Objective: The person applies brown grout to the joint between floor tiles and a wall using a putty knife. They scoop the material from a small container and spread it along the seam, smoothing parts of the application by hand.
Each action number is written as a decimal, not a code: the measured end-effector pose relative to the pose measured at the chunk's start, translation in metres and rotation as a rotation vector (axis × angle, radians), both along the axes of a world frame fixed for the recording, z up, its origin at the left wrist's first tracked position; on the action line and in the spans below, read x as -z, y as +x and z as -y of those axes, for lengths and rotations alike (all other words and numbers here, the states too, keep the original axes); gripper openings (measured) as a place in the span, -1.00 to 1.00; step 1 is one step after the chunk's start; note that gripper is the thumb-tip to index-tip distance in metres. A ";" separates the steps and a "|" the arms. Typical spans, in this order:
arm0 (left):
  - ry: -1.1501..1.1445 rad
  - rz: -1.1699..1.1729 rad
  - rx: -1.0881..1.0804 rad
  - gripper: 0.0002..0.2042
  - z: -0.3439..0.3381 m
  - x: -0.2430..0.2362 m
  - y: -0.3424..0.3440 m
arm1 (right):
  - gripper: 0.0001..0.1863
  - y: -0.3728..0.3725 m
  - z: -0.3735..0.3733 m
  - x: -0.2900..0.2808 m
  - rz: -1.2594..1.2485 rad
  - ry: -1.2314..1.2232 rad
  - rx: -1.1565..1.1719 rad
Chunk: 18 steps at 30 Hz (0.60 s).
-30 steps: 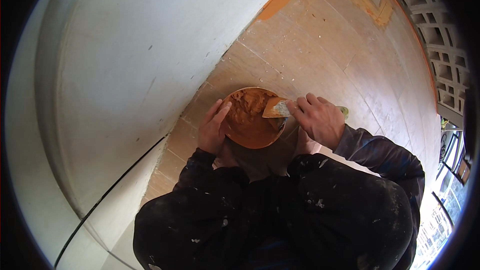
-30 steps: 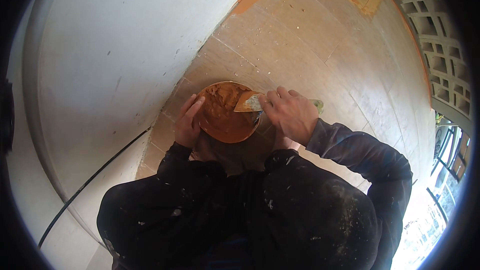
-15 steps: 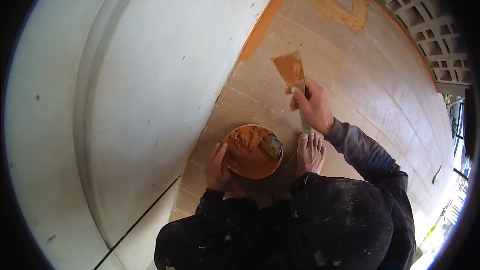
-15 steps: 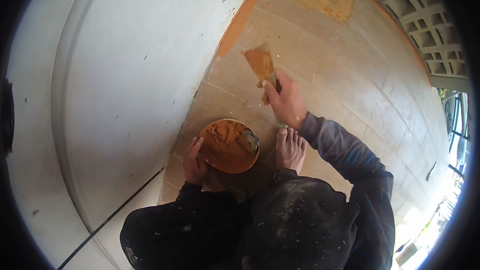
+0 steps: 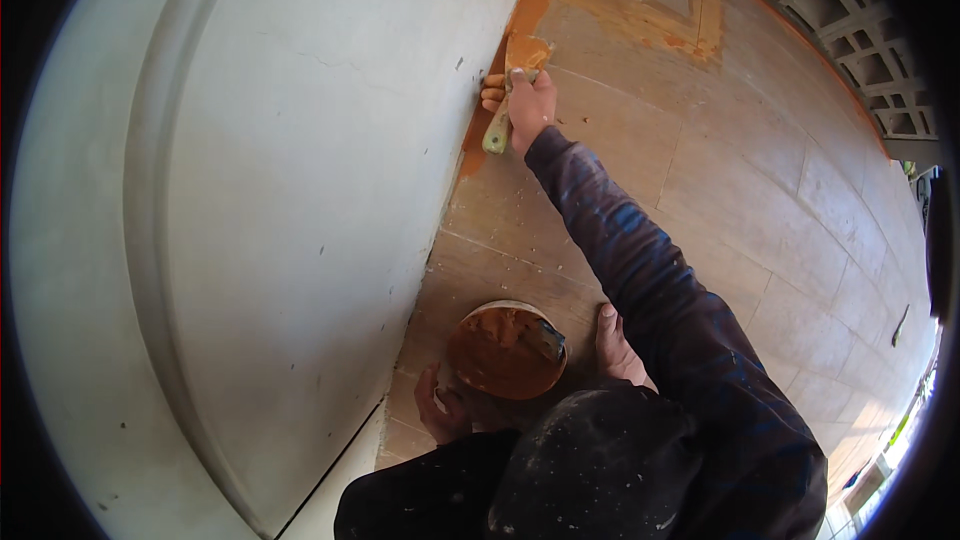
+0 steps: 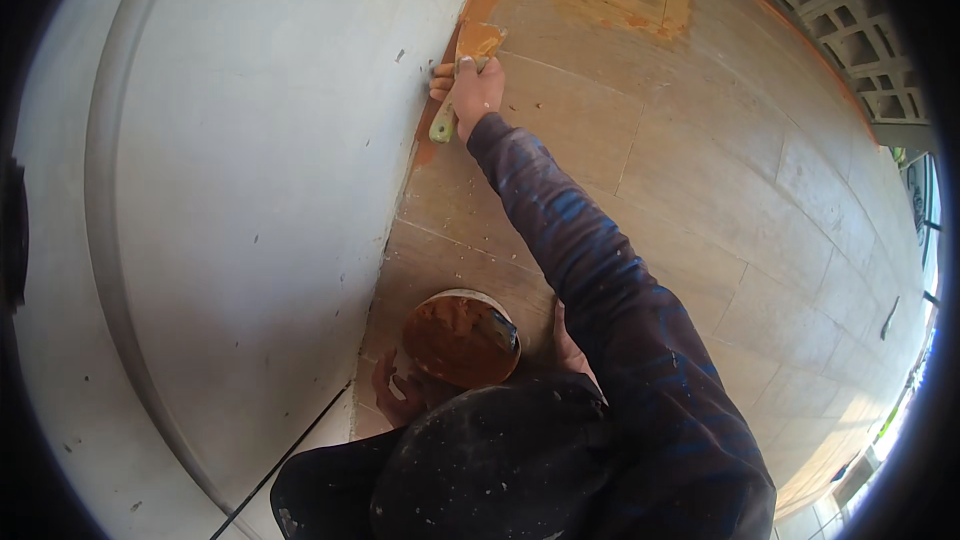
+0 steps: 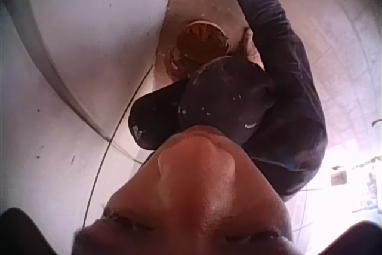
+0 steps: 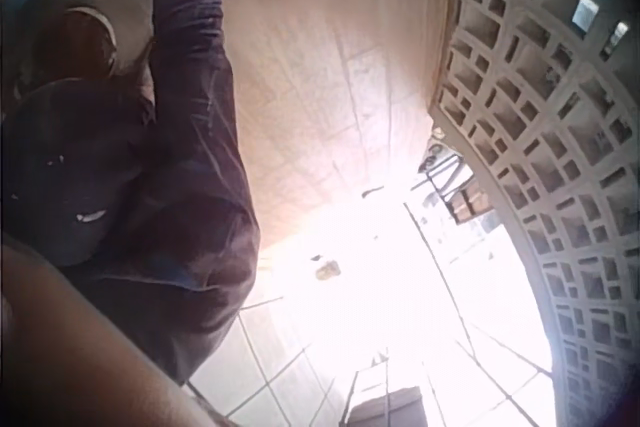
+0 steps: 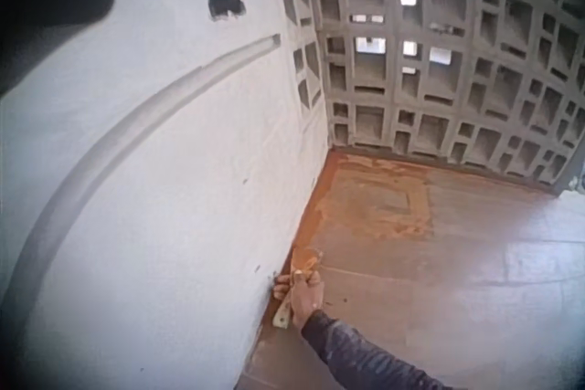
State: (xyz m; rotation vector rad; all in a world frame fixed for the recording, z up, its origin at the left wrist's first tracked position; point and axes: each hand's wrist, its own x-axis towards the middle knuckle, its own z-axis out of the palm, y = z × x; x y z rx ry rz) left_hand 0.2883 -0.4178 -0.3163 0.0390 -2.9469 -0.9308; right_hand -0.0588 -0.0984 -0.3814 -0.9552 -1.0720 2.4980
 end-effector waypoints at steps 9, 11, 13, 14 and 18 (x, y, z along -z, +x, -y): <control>-0.008 0.020 -0.013 -0.61 -0.011 0.006 -0.005 | -0.82 -0.008 0.011 -0.010 0.250 0.052 -0.086; 0.014 0.033 -0.022 -0.61 -0.009 0.007 -0.005 | -0.81 0.003 0.016 -0.013 0.267 0.059 -0.102; 0.018 0.037 -0.035 -0.60 -0.009 0.009 -0.005 | -0.81 0.016 0.024 -0.015 0.285 0.024 -0.191; 0.016 0.043 -0.051 -0.59 -0.009 0.009 -0.006 | -0.80 0.022 0.027 -0.016 0.266 0.001 -0.215; -0.012 0.039 -0.007 -0.57 -0.007 0.007 -0.008 | -0.80 0.037 0.019 -0.021 0.201 -0.051 -0.212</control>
